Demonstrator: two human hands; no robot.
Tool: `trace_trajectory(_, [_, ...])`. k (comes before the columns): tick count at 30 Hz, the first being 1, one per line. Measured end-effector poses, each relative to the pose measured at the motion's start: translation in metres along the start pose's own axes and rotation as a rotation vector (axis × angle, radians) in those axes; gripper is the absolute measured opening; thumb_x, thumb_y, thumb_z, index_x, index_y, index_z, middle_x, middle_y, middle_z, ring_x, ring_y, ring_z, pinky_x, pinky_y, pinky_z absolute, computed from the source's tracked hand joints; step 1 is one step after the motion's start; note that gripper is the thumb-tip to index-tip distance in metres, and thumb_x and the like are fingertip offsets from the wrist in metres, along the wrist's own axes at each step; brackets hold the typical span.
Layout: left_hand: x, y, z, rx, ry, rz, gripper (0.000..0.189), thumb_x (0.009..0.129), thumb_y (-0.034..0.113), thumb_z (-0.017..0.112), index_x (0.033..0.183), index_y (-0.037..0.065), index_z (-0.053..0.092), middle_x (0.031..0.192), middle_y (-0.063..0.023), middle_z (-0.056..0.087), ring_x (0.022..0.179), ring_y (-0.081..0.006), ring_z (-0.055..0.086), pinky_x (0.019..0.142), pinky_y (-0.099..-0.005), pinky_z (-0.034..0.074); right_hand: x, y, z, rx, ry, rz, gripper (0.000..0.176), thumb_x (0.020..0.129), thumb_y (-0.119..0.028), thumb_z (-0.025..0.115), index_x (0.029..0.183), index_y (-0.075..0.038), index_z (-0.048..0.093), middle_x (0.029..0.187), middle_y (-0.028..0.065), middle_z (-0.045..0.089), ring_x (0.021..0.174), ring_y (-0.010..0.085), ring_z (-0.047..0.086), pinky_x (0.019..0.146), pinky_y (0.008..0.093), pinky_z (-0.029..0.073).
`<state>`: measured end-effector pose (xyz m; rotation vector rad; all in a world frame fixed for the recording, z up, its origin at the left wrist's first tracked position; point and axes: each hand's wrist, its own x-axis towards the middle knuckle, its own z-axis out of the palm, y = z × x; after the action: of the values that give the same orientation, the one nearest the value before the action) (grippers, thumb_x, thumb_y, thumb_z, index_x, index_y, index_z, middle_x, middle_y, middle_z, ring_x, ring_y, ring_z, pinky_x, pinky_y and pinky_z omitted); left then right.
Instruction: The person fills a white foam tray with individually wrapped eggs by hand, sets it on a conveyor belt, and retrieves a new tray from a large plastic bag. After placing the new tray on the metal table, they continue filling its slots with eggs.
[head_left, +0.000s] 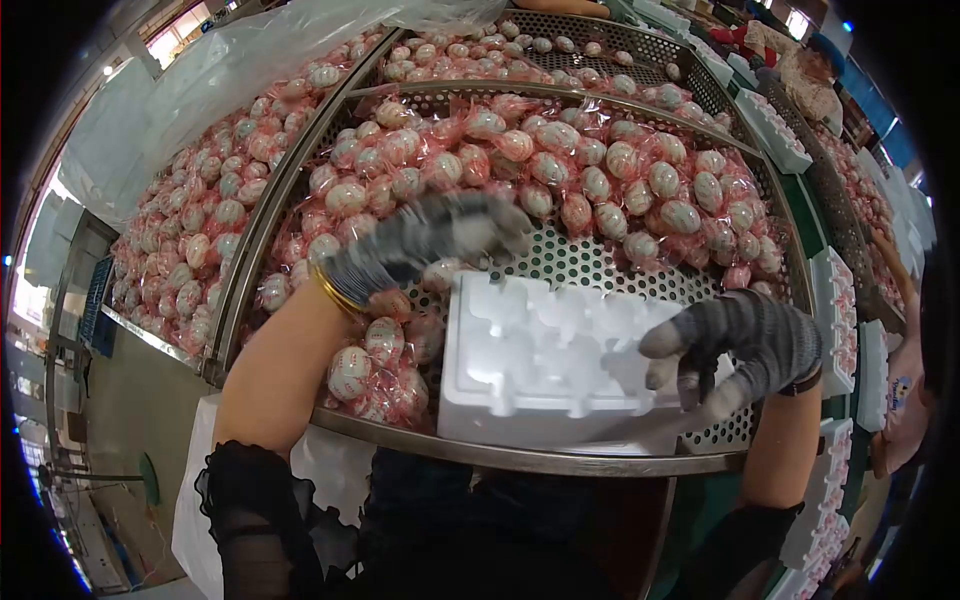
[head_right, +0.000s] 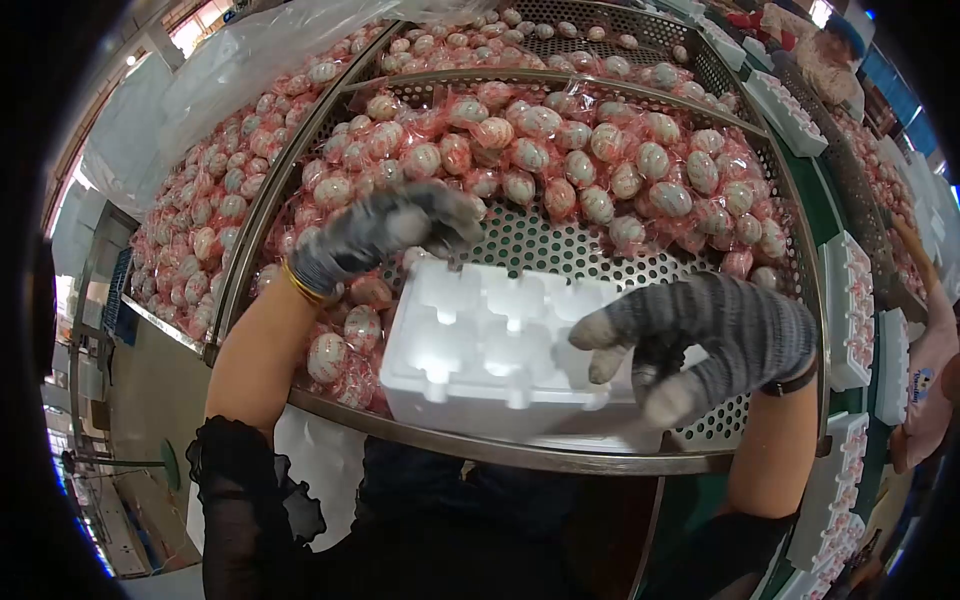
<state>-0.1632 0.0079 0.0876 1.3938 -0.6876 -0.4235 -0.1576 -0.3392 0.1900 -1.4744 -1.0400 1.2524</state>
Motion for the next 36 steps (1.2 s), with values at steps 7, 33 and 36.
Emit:
trace_trajectory(7, [-0.003, -0.007, 0.047, 0.848, -0.037, -0.454, 0.075, 0.072, 0.047, 0.069, 0.130, 0.006, 0.044, 0.126, -0.0195, 0.050, 0.116, -0.0303, 0.048, 0.098, -0.0365, 0.038, 0.020, 0.051, -0.018, -0.706, 0.541, -0.147, 0.059, 0.077, -0.028, 0.071, 0.124, -0.001, 0.048, 0.110, 0.0120, 0.060, 0.096, 0.0194, 0.059, 0.082, 0.0315, 0.048])
trace_trajectory(33, [-0.023, -0.046, -0.008, 1.224, 0.194, -0.713, 0.072, 0.064, 0.036, 0.073, 0.120, 0.001, 0.045, 0.113, -0.0216, 0.051, 0.104, -0.0332, 0.051, 0.092, -0.0383, 0.041, 0.048, 0.074, 0.002, -0.791, -0.056, 0.701, 0.093, 0.064, -0.067, 0.065, 0.122, 0.003, 0.048, 0.110, 0.0222, 0.059, 0.102, 0.0323, 0.058, 0.089, 0.0371, 0.045])
trace_trajectory(36, [-0.027, -0.033, -0.009, 0.878, 0.373, -0.462, 0.073, 0.063, 0.019, 0.076, 0.125, 0.003, 0.041, 0.119, -0.0155, 0.051, 0.108, -0.0244, 0.050, 0.092, -0.0332, 0.042, 0.049, 0.075, 0.002, -0.788, -0.064, 0.707, 0.094, 0.063, -0.068, 0.065, 0.121, 0.004, 0.049, 0.110, 0.0217, 0.060, 0.103, 0.0321, 0.058, 0.090, 0.0367, 0.045])
